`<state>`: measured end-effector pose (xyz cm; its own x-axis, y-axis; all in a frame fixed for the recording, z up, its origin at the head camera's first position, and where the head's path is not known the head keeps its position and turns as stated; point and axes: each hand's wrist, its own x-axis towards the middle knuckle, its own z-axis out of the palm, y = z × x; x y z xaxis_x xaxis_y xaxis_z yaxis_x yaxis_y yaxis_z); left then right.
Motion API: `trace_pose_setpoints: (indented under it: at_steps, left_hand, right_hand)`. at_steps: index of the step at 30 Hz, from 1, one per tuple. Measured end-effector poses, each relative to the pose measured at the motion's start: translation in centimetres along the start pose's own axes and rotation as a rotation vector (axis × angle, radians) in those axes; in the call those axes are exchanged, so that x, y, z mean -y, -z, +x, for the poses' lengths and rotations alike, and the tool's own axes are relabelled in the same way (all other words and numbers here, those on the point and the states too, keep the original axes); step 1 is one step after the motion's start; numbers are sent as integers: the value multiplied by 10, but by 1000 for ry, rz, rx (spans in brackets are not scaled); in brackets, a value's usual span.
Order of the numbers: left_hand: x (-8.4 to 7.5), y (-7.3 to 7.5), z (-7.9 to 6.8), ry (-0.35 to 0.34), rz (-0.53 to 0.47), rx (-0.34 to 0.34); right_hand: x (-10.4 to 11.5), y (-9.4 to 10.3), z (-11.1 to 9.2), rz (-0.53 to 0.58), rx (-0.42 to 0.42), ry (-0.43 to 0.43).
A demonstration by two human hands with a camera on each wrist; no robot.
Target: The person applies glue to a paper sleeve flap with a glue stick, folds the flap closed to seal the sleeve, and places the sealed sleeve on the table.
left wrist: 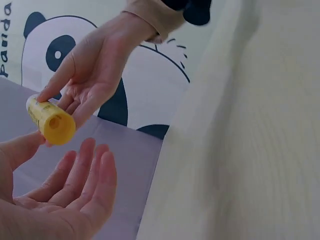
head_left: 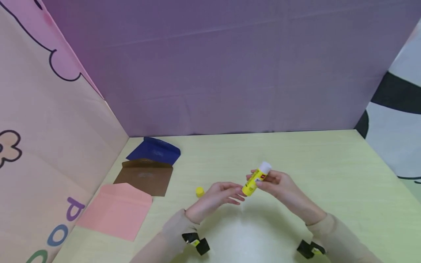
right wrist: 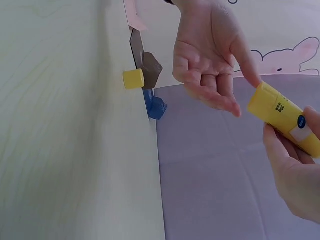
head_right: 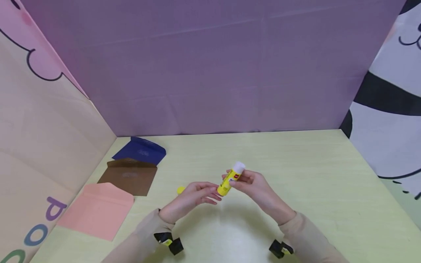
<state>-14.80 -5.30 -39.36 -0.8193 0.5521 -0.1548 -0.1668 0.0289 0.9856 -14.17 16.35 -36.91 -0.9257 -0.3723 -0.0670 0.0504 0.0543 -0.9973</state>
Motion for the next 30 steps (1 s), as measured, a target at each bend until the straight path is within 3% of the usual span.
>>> trace_pose_setpoints:
  at_steps: [10, 18, 23, 30]
  left_hand:
    - [4, -7, 1, 63, -253, 100]
    - [4, -13, 3, 100, -472, 108]
    - [3, -17, 3, 18, -439, 72]
    - [2, -24, 2, -92, -303, -67]
  right_hand:
    - [-3, -2, 2, 124, 54, 14]
    - [-4, -3, 2, 101, 34, 2]
    - [-4, -4, 1, 83, -18, -17]
    - [-3, -8, 0, 134, -108, -43]
